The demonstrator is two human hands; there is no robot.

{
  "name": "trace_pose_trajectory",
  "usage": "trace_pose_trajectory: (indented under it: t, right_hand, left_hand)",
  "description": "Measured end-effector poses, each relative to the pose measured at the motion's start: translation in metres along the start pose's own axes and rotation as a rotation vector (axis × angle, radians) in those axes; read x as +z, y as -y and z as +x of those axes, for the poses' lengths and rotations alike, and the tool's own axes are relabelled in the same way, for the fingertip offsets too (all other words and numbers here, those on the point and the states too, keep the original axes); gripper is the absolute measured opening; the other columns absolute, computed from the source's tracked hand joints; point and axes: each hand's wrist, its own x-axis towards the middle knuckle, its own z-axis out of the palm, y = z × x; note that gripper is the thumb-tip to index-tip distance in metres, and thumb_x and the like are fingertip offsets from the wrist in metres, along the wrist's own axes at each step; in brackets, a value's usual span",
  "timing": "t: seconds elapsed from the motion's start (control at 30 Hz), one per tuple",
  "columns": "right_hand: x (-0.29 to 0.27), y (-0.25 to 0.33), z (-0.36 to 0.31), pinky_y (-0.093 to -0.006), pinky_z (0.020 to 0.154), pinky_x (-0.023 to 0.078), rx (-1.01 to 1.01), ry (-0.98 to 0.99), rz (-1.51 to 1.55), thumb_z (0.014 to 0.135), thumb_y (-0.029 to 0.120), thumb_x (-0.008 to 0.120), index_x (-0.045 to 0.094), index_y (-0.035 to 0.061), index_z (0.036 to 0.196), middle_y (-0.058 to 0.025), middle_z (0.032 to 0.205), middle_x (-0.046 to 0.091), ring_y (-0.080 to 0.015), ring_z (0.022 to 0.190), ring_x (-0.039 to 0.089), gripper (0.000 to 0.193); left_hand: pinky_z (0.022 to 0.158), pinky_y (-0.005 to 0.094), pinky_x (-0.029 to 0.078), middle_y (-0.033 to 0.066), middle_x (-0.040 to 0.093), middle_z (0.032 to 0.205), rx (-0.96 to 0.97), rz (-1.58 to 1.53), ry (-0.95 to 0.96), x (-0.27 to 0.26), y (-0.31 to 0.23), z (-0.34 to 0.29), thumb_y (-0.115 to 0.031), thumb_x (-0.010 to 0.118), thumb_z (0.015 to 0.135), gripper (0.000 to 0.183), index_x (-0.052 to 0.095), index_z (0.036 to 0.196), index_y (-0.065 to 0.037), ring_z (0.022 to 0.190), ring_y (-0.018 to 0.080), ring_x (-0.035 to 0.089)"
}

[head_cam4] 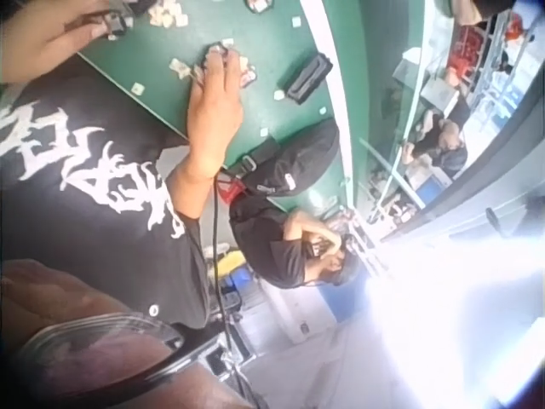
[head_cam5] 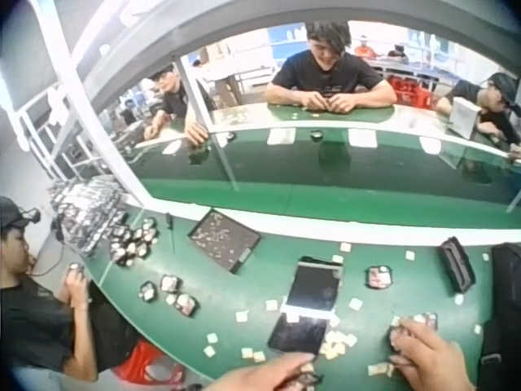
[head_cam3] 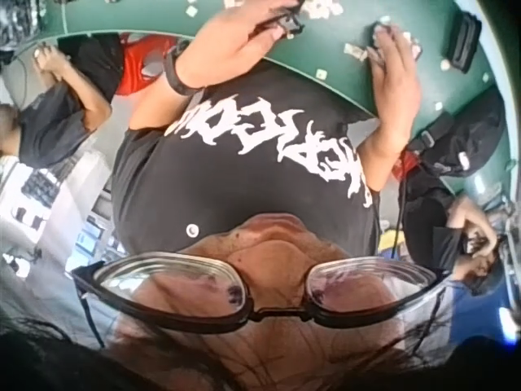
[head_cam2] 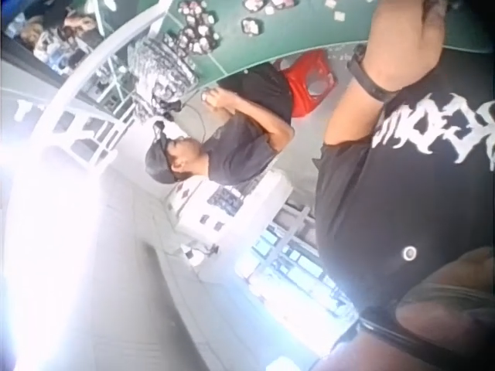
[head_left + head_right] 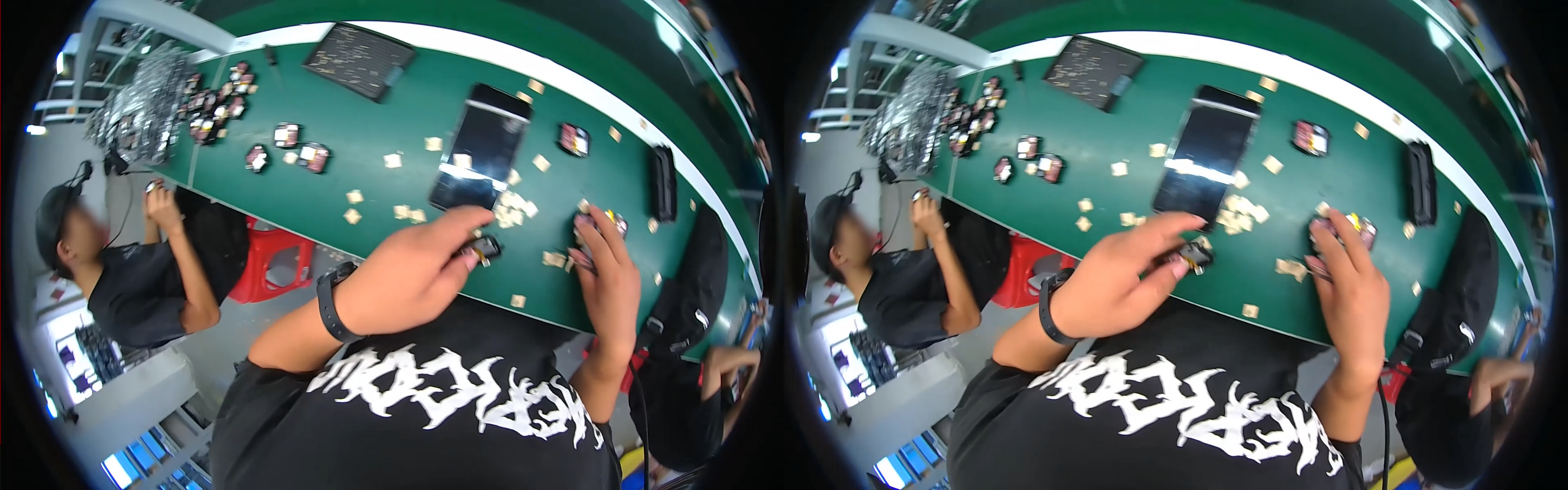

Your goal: Assembling small electronic modules at a factory workstation.

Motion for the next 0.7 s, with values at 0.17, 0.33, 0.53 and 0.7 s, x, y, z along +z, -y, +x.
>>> trace_pose_trajectory:
  t: [0.17,0.33,0.53,0.7]
  right_hand:
    - [0.004,0.0,0.0,-0.0398,0.077,0.058,0.0,-0.049,0.03,0.079,0.005,0.079,0.068,0.0099,0.117,-0.0095,0.131,0.065,-0.0329,0.095,0.071,0.039]
    - [0.002,0.006,0.006,-0.0406,0.073,0.057,-0.051,-0.034,0.009,0.076,0.007,0.082,0.066,0.0082,0.12,-0.0103,0.124,0.064,-0.0341,0.09,0.07,0.046]
    - [0.009,0.001,0.005,-0.0389,0.069,0.057,-0.115,-0.126,0.139,0.075,0.013,0.086,0.056,0.005,0.119,-0.0139,0.121,0.067,-0.0339,0.091,0.07,0.053]
    - [0.007,0.013,-0.01,-0.0352,0.064,0.057,0.03,-0.153,0.372,0.074,0.015,0.09,0.055,0.0058,0.11,-0.0137,0.12,0.068,-0.0304,0.087,0.072,0.052]
  left_hand:
    - [0.069,0.0246,0.05,0.0068,0.066,0.098,-0.169,0.088,-0.498,-0.052,0.064,-0.027,0.0,0.062,0.097,0.028,0.055,0.124,0.005,0.076,0.0104,0.062]
    - [0.066,0.024,0.049,0.005,0.063,0.09,-0.12,0.436,-0.684,-0.097,0.091,-0.006,-0.003,0.065,0.097,0.02,0.063,0.115,0.005,0.073,0.0099,0.061]
    - [0.062,0.0336,0.052,0.0132,0.068,0.086,-0.206,0.696,-0.491,-0.141,0.103,0.024,-0.013,0.066,0.095,0.023,0.068,0.11,0.004,0.068,0.0219,0.068]
    - [0.075,0.039,0.053,0.0168,0.07,0.105,0.048,0.943,-0.596,-0.097,0.057,0.037,-0.016,0.071,0.091,0.027,0.07,0.113,0.0,0.086,0.0315,0.067]
